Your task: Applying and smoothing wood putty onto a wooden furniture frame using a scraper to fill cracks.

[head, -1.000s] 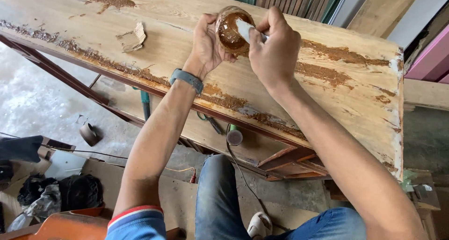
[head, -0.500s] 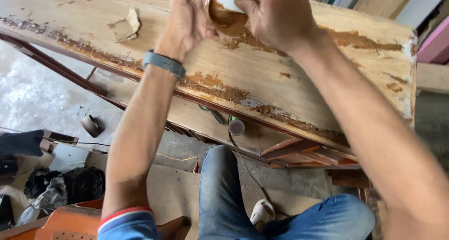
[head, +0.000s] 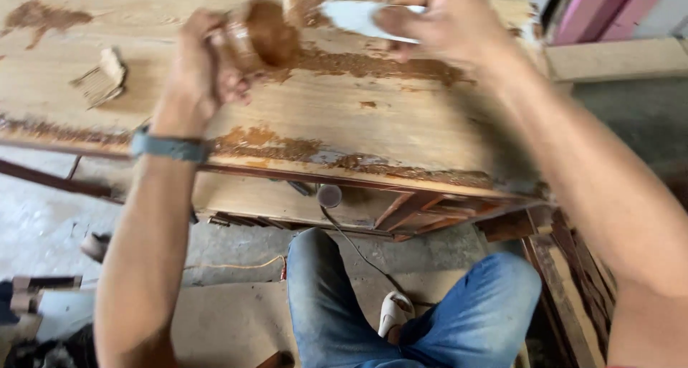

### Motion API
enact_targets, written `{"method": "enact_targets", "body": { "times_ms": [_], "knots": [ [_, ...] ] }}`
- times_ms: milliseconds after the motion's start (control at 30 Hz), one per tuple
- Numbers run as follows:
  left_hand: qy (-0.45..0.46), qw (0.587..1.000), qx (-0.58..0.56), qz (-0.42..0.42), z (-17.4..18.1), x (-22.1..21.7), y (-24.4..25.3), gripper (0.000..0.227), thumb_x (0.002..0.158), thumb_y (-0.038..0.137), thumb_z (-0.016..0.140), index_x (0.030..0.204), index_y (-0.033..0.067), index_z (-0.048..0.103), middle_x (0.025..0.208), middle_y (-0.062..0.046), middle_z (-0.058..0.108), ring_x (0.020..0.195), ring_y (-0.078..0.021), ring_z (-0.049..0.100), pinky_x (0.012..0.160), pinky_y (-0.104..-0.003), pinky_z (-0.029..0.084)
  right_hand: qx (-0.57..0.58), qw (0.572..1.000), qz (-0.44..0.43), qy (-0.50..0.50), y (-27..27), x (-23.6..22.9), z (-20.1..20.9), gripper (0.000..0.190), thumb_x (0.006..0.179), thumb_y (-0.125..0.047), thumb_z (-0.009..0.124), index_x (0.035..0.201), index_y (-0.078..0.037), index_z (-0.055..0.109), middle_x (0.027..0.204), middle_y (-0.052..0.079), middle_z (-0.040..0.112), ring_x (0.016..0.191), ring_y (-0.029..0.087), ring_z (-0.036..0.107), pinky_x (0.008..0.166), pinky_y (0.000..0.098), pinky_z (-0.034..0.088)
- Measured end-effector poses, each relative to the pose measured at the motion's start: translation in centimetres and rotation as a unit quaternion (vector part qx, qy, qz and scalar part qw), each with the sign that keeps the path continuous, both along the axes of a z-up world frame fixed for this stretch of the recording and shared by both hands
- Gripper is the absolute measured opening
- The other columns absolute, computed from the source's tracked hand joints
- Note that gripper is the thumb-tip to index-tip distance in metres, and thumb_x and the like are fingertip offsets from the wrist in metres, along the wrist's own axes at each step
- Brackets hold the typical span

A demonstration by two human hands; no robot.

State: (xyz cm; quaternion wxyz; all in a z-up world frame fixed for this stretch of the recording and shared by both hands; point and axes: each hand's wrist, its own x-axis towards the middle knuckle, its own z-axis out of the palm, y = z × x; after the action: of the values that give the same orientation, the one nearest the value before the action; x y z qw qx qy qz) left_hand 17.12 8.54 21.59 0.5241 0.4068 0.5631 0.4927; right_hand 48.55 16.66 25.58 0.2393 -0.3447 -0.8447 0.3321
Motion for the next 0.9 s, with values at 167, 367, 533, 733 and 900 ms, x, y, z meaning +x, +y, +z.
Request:
{"method": "enact_targets", "body": {
  "times_ms": [167, 367, 533, 733, 900],
  "knots": [
    [-0.023, 0.991, -0.083, 0.098, -1.5, -2.4, -0.8, 0.047, 0.107, 0.038, 0.027, 0.113, 0.0001, 0.055, 0.076, -0.012, 0.065, 0.048, -0.0114, 0.049, 0.042, -0.021, 0.042, -0.127, 0.969, -0.002, 0.214, 1.6, 12.4, -2.9, 0.056, 0.102, -0.014, 0.066, 0.150, 0.009, 0.049, 0.108, 0.021, 0.068, 0.084, 0.020, 0.073, 0.068, 0.0197, 0.065],
    [0.049, 0.985, -0.138, 0.091, -6.0, -7.4, 1.0, 0.067, 0.108, 0.043, 0.017, 0.144, 0.0015, 0.056, 0.089, -0.015, 0.072, 0.071, -0.0165, 0.068, 0.061, -0.026, 0.058, -0.081, 0.960, -0.168, 0.210, 1.9, 25.1, -7.5, 0.012, 0.115, -0.001, 0.057, 0.124, -0.009, 0.058, 0.100, 0.006, 0.063, 0.086, 0.014, 0.067, 0.070, 0.0231, 0.059],
    [0.032, 0.981, -0.167, 0.094, -11.7, -12.8, 4.8, 0.064, 0.102, 0.050, 0.031, 0.132, -0.0006, 0.055, 0.098, -0.025, 0.070, 0.077, -0.0311, 0.072, 0.064, -0.031, 0.059, -0.120, 0.918, -0.276, 0.257, 4.9, 31.6, -14.8, 0.013, 0.113, -0.011, 0.057, 0.124, -0.015, 0.062, 0.093, 0.013, 0.067, 0.074, 0.018, 0.067, 0.057, 0.0244, 0.050],
    [0.036, 0.981, -0.185, 0.043, -15.7, -17.2, 7.6, 0.075, 0.104, 0.058, 0.028, 0.129, -0.0068, 0.056, 0.099, -0.036, 0.068, 0.073, -0.0400, 0.063, 0.071, -0.041, 0.055, -0.144, 0.907, -0.369, 0.143, 5.1, 30.3, -12.7, 0.026, 0.110, -0.006, 0.047, 0.128, -0.013, 0.064, 0.104, 0.007, 0.068, 0.088, 0.012, 0.064, 0.068, 0.0225, 0.052],
    [0.050, 0.980, -0.191, 0.015, -17.7, -19.6, 7.7, 0.088, 0.104, 0.066, 0.018, 0.149, -0.0041, 0.047, 0.106, -0.035, 0.067, 0.081, -0.0381, 0.063, 0.078, -0.043, 0.053, -0.120, 0.917, -0.360, 0.120, 10.3, 30.7, -14.4, 0.023, 0.108, -0.009, 0.054, 0.126, -0.015, 0.067, 0.095, 0.004, 0.070, 0.075, 0.010, 0.062, 0.061, 0.0218, 0.050]
  ]
}}
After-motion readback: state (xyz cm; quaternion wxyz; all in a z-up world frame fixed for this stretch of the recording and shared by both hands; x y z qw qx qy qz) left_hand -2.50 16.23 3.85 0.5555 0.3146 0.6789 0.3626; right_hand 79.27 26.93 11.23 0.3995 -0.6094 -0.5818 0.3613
